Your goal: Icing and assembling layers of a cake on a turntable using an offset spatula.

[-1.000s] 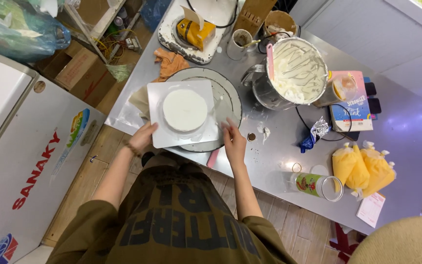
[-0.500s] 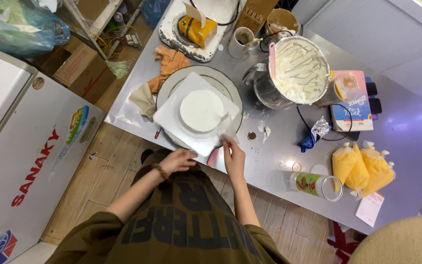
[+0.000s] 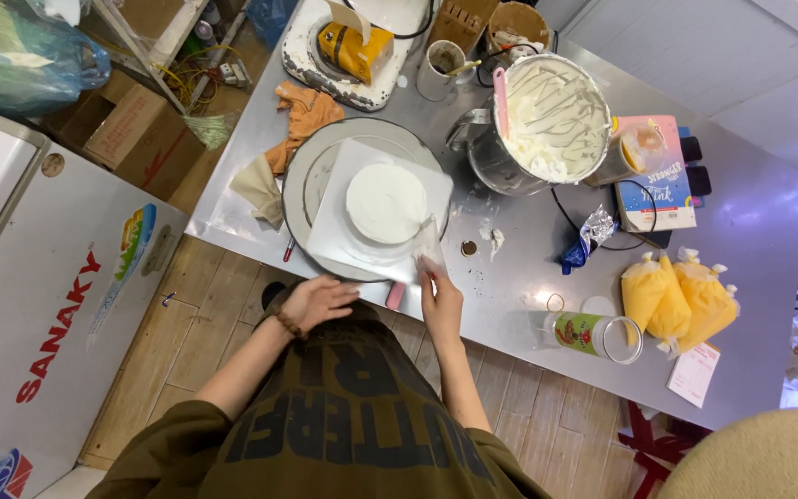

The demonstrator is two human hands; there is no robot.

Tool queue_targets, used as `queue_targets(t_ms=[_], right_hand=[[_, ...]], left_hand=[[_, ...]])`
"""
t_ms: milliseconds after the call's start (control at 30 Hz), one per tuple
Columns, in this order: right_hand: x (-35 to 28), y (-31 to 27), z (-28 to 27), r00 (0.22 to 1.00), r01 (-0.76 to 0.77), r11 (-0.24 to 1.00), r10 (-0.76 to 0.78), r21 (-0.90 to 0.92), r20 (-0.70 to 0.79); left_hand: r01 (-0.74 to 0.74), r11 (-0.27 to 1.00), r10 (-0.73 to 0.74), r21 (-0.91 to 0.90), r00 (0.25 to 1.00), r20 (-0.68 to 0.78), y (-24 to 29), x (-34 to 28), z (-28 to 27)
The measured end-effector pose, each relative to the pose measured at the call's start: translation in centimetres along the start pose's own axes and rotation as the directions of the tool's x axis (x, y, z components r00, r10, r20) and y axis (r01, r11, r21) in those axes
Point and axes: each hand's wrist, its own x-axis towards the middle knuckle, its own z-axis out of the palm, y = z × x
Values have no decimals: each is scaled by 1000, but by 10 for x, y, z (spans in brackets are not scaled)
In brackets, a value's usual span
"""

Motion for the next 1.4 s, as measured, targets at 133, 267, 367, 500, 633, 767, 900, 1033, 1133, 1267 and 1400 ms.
queue_targets(t_ms=[133, 267, 367, 500, 633, 767, 900, 1033, 1133, 1267, 1400], right_hand=[[4, -11, 2, 999, 46, 999, -47, -23, -23], [6, -13, 8, 997, 53, 998, -54, -30, -46], [13, -7, 17, 999, 50, 999, -50, -8, -16], [18, -14, 25, 999, 52, 998, -52, 19, 9], [35, -2, 9, 995, 18, 987, -3, 160, -99], [94, 12, -63, 887, 107, 986, -38, 125, -461], [165, 94, -132, 604, 322, 868, 120, 378, -788], [227, 191, -146, 604, 302, 781, 287, 546, -744], [242, 186, -138, 616, 382, 779, 187, 498, -765], [242, 168, -123, 669, 317, 852, 110, 416, -735], [226, 172, -131, 716, 128, 992, -87, 8, -692]], left_hand=[[-371, 928, 363, -33, 920, -147, 42, -5, -7], [-301, 952, 306, 56, 932, -193, 40, -17, 22], [-128, 990, 135, 63, 984, -115, 13, -1, 19], [-181, 979, 189, 94, 978, -88, 25, 18, -6], [-263, 901, 330, 345, 932, -150, 39, 32, -14], [-257, 909, 316, 327, 938, -141, 18, 30, 8], [-289, 908, 337, 304, 934, -117, 24, 12, 21], [-304, 883, 365, 357, 924, -115, 33, 6, 19], [-309, 873, 377, 378, 918, -120, 34, 0, 26], [-294, 877, 364, 381, 923, -125, 37, -9, 35], [-294, 877, 367, 381, 920, -134, 41, -12, 37]])
